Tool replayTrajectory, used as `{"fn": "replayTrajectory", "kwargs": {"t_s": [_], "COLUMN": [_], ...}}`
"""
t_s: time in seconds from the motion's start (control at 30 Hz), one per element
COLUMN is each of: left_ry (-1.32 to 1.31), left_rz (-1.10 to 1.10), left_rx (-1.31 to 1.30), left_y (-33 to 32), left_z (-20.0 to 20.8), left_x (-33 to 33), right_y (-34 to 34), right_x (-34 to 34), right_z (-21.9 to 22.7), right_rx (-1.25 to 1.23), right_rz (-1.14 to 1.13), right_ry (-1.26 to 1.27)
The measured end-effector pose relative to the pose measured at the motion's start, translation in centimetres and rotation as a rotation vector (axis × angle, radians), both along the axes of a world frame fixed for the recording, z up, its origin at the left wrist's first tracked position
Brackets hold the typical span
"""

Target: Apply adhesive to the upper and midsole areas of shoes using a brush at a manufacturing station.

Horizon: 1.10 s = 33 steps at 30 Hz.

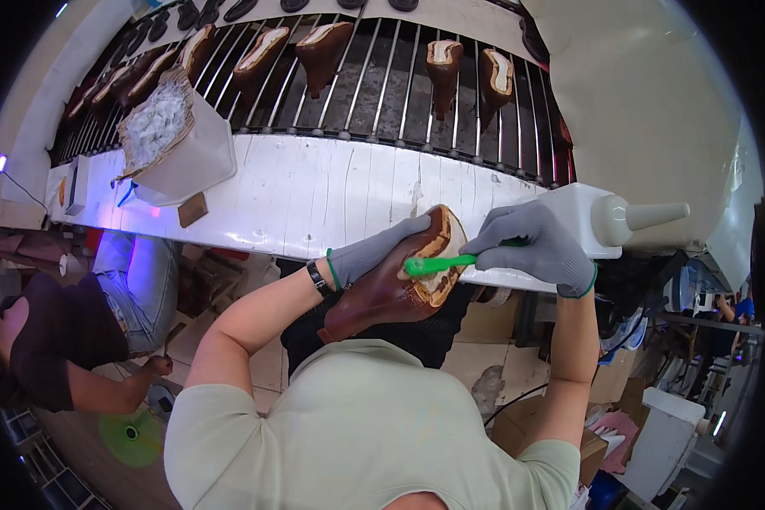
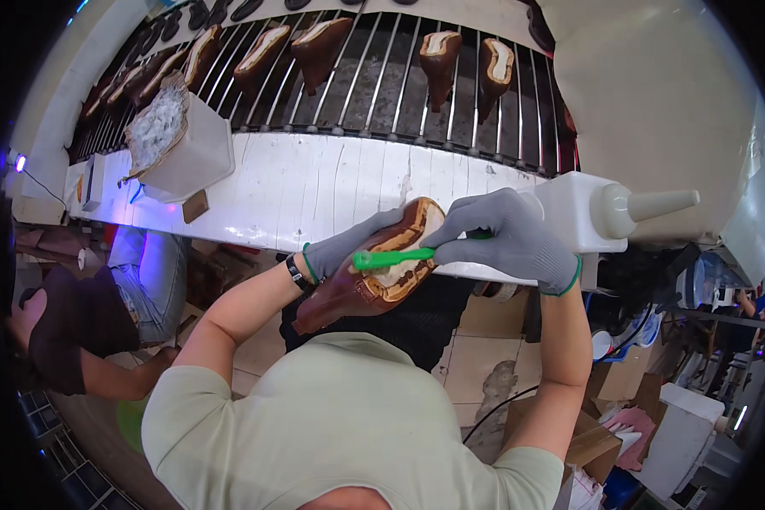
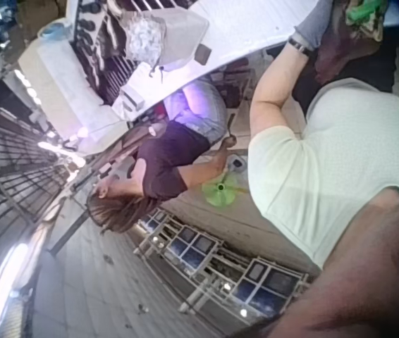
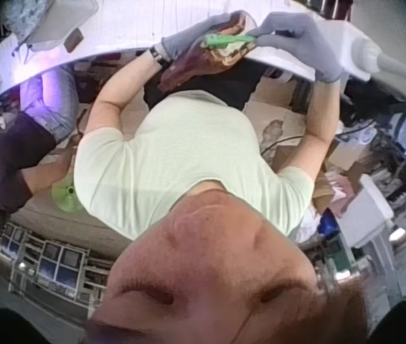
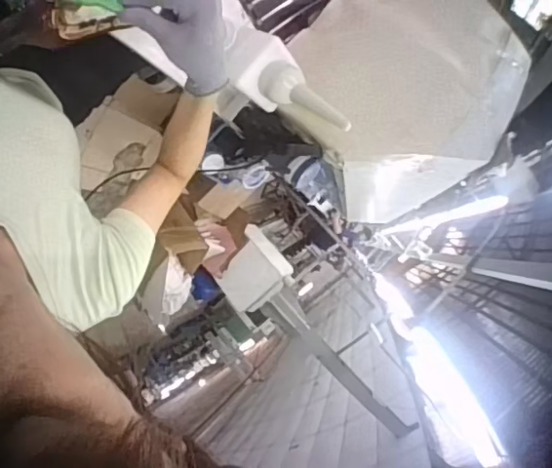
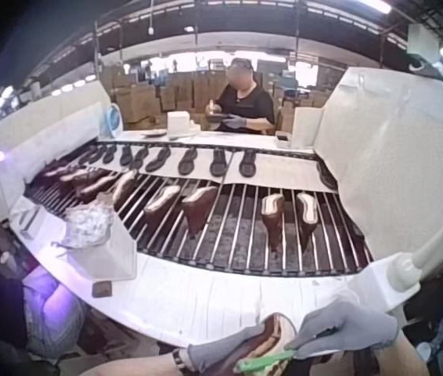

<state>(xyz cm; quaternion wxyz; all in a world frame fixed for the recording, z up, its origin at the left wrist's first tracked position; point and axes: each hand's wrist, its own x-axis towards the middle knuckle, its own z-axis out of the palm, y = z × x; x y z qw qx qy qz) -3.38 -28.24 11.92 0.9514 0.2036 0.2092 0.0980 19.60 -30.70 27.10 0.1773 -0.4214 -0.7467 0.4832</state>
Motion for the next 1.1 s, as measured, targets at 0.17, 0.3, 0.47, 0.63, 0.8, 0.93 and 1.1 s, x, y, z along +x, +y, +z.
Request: {"fn": "replayTrajectory", "kwargs": {"t_s": [0.17,0.3,0.47,0.63,0.8,0.93,1.1], "left_ry": [-0.343,-0.593,0.136,0.305,-0.02,-0.166,0.431], "left_rz": [0.05,-0.042,-0.098,-0.322,-0.02,0.275,1.173], "left_rx": [0.248,0.187,0.532,0.794,1.159,-0.012,1.196], "left_y": [-2.4,-4.2,-3.9,-3.5,-3.3,1.1,-0.2], "left_z": [-4.2,-0.3,7.5,9.2,3.1,-1.9,-5.2], "left_x": [1.3,2.3,-0.3,-0.4,-0.4,-0.3,-2.8], "right_y": [-0.3,-0.2,0.2,1.8,2.0,-1.9,-3.9], "right_x": [0.3,0.3,0.4,0.8,4.3,6.0,1.1], "right_z": [-0.7,-0.7,-0.7,-0.5,-2.0,-6.3,-10.4], "right_rx": [0.028,0.085,0.098,0.067,-0.138,-0.12,-0.004], "right_rz": [0.034,0.043,0.059,0.154,0.179,-0.704,-1.042], "right_ry": [0.033,0.063,0.114,0.12,0.205,0.55,0.446]}}
